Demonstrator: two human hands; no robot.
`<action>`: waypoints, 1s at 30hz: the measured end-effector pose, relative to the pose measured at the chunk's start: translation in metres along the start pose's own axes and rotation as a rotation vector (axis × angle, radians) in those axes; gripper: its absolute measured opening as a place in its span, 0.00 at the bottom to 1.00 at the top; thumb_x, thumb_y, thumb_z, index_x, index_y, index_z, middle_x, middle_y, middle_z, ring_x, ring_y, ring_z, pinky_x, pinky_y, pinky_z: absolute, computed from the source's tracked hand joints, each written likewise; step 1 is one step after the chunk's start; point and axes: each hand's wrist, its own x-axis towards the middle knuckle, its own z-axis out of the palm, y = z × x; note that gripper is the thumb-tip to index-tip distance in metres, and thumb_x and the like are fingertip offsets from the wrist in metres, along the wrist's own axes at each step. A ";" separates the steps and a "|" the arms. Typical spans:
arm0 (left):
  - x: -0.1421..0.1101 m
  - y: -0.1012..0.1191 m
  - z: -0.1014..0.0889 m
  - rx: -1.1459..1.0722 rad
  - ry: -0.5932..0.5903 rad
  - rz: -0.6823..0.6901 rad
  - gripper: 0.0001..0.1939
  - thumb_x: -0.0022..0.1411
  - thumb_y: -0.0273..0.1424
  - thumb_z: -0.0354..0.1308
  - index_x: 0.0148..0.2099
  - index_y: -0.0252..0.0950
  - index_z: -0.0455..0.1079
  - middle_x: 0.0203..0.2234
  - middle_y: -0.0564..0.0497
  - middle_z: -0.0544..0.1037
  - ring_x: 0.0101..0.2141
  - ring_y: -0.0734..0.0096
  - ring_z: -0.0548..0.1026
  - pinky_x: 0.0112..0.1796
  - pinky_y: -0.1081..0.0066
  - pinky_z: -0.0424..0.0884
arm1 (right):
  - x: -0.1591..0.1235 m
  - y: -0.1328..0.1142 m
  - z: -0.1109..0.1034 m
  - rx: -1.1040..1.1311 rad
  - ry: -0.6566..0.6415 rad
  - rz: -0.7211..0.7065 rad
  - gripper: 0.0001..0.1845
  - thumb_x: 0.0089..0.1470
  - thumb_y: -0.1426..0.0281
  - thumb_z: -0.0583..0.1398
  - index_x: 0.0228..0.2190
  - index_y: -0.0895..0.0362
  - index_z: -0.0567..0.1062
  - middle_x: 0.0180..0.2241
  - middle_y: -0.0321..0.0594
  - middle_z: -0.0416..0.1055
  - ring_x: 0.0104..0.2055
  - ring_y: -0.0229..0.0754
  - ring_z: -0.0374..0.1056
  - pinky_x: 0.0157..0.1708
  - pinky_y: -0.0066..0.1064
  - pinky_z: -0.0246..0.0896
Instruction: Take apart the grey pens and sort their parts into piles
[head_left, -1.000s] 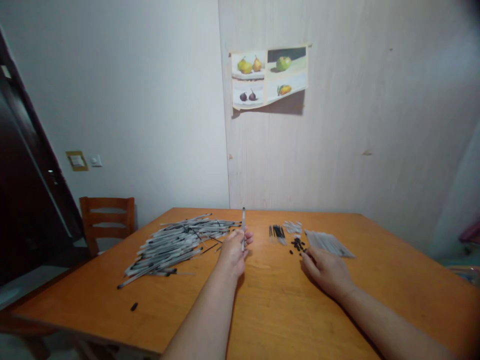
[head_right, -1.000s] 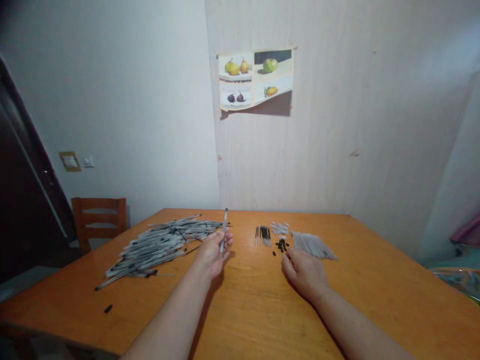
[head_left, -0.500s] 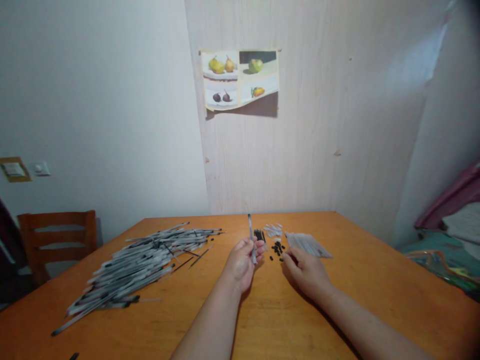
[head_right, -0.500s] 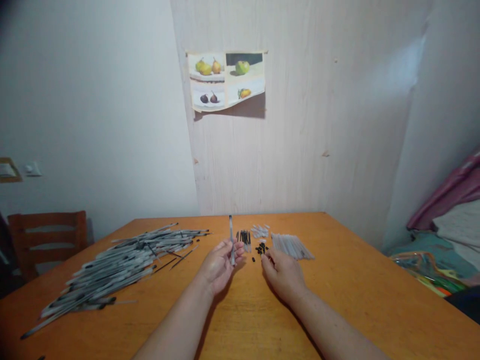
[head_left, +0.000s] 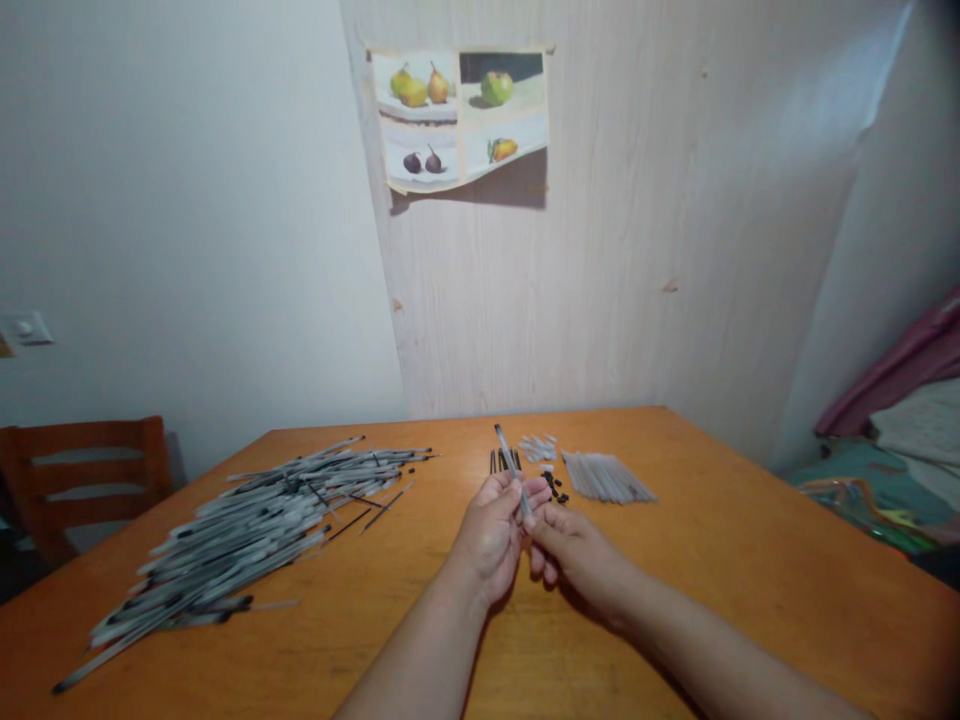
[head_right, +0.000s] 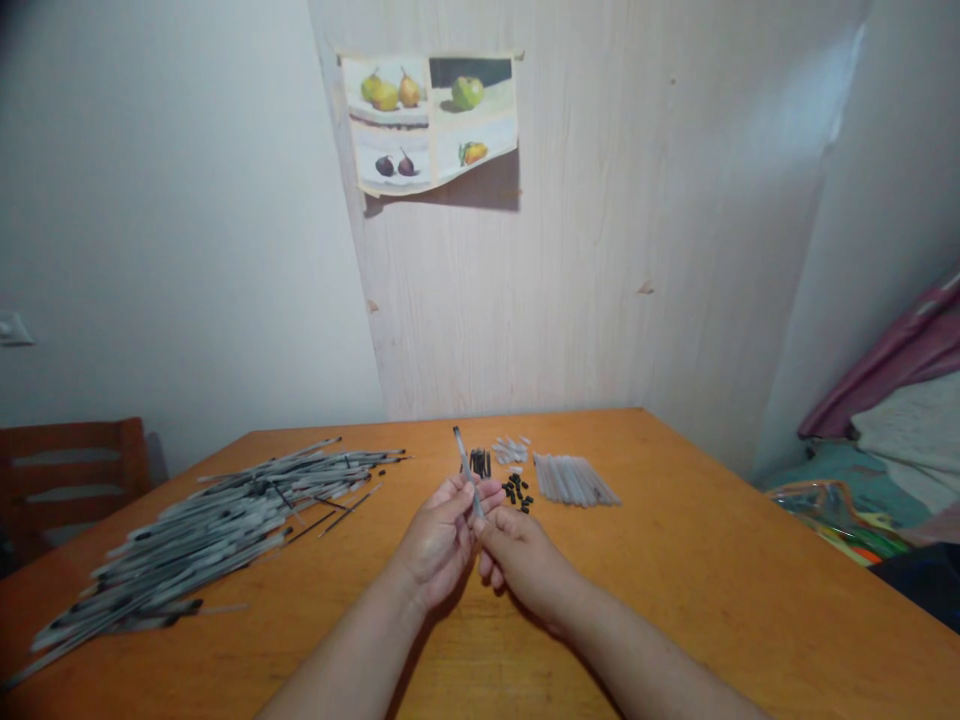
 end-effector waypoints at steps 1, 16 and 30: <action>0.000 0.000 0.000 0.001 0.007 -0.001 0.08 0.66 0.30 0.58 0.46 0.34 0.67 0.39 0.40 0.80 0.41 0.66 0.80 0.41 0.71 0.75 | -0.001 -0.001 0.000 0.018 -0.009 0.028 0.23 0.59 0.49 0.57 0.28 0.56 0.66 0.18 0.32 0.69 0.16 0.30 0.57 0.18 0.23 0.47; -0.007 -0.005 0.019 -0.029 0.236 0.048 0.11 0.69 0.38 0.53 0.41 0.34 0.66 0.24 0.51 0.74 0.23 0.75 0.74 0.23 0.79 0.67 | -0.008 -0.001 0.016 -0.190 -0.008 -0.095 0.31 0.63 0.47 0.48 0.21 0.56 0.67 0.15 0.35 0.66 0.16 0.33 0.60 0.18 0.25 0.53; -0.004 -0.009 0.023 -0.100 0.328 0.073 0.11 0.69 0.36 0.53 0.38 0.33 0.67 0.22 0.49 0.75 0.22 0.73 0.74 0.29 0.74 0.70 | -0.011 -0.003 0.019 -0.391 0.123 -0.206 0.15 0.64 0.58 0.51 0.36 0.52 0.72 0.26 0.37 0.73 0.27 0.42 0.67 0.31 0.32 0.62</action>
